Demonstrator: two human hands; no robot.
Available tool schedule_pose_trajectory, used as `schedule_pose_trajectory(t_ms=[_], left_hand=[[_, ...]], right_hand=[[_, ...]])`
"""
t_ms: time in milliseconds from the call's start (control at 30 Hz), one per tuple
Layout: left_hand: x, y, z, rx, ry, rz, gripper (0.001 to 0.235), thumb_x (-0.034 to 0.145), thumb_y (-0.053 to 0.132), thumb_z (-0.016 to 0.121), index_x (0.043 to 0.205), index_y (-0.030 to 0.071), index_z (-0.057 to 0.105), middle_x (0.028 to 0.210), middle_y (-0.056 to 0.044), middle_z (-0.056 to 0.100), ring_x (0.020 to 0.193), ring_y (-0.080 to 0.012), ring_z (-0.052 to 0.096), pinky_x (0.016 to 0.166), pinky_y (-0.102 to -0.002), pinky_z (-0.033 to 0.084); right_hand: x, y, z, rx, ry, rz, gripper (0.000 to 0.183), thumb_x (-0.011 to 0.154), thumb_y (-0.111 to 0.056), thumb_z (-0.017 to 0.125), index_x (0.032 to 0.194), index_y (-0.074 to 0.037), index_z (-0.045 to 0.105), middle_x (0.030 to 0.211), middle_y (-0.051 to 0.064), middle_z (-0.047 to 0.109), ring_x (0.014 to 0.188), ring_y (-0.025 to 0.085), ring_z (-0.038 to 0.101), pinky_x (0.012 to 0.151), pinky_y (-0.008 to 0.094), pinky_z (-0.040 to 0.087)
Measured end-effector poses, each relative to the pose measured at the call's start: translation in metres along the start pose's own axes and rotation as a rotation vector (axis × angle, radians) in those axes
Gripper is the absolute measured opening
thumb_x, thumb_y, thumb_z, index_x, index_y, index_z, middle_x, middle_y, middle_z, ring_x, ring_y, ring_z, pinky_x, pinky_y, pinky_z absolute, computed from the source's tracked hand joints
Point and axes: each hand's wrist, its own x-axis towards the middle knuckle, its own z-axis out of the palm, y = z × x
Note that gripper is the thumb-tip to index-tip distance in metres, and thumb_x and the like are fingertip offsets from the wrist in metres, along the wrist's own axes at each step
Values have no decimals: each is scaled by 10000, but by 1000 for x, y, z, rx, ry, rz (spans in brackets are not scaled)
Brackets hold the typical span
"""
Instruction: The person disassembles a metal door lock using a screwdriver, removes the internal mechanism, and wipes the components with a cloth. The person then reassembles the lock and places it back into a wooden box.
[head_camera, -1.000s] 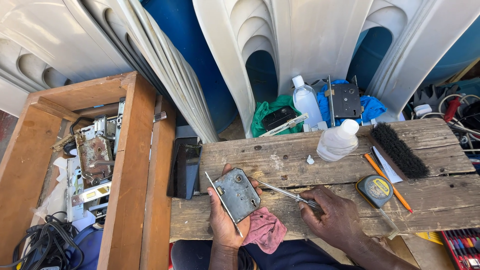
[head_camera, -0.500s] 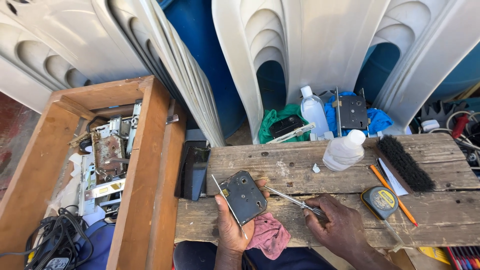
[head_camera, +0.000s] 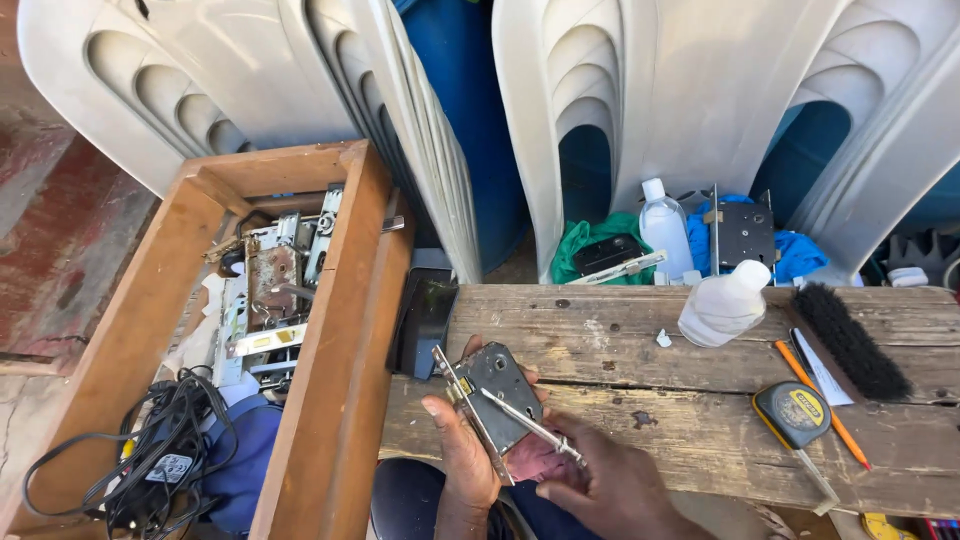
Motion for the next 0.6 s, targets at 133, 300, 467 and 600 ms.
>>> schedule_pose_trajectory(t_ms=[133, 300, 467, 600], left_hand=[[-11, 14, 3, -62, -8, -11, 987, 792, 819, 597, 1580, 250, 423, 1169, -269, 691, 1035, -420, 721, 874, -804, 588], [-18, 5, 3, 33, 73, -42, 1135, 741, 913, 461, 1599, 170, 451, 1167, -262, 741, 979, -398, 752, 904, -527, 629], [-7, -46, -21, -194, -67, -257, 1166, 745, 948, 458, 1471, 39, 537, 1061, -191, 750, 961, -280, 753, 860, -393, 624], [2, -72, -11, -241, 246, -449, 1109, 747, 944, 435, 1410, 91, 683, 1278, -216, 746, 1235, -437, 689, 1087, -590, 545]], right_hand=[[26, 28, 32, 184, 261, -177, 473, 844, -558, 734, 1316, -558, 767, 999, -184, 902, 643, 75, 711, 692, 278, 543], [14, 56, 5, 590, 290, -301, 79, 957, -221, 800, 959, -147, 827, 726, -14, 545, 632, 130, 459, 592, 301, 383], [-11, 24, -11, 1065, 68, -390, 189, 951, -108, 733, 1098, 8, 712, 870, 145, 753, 766, 203, 755, 745, 375, 704], [20, 17, 13, 255, 629, -544, 217, 909, -377, 728, 1090, -262, 767, 1037, -91, 799, 857, 210, 804, 699, 386, 559]])
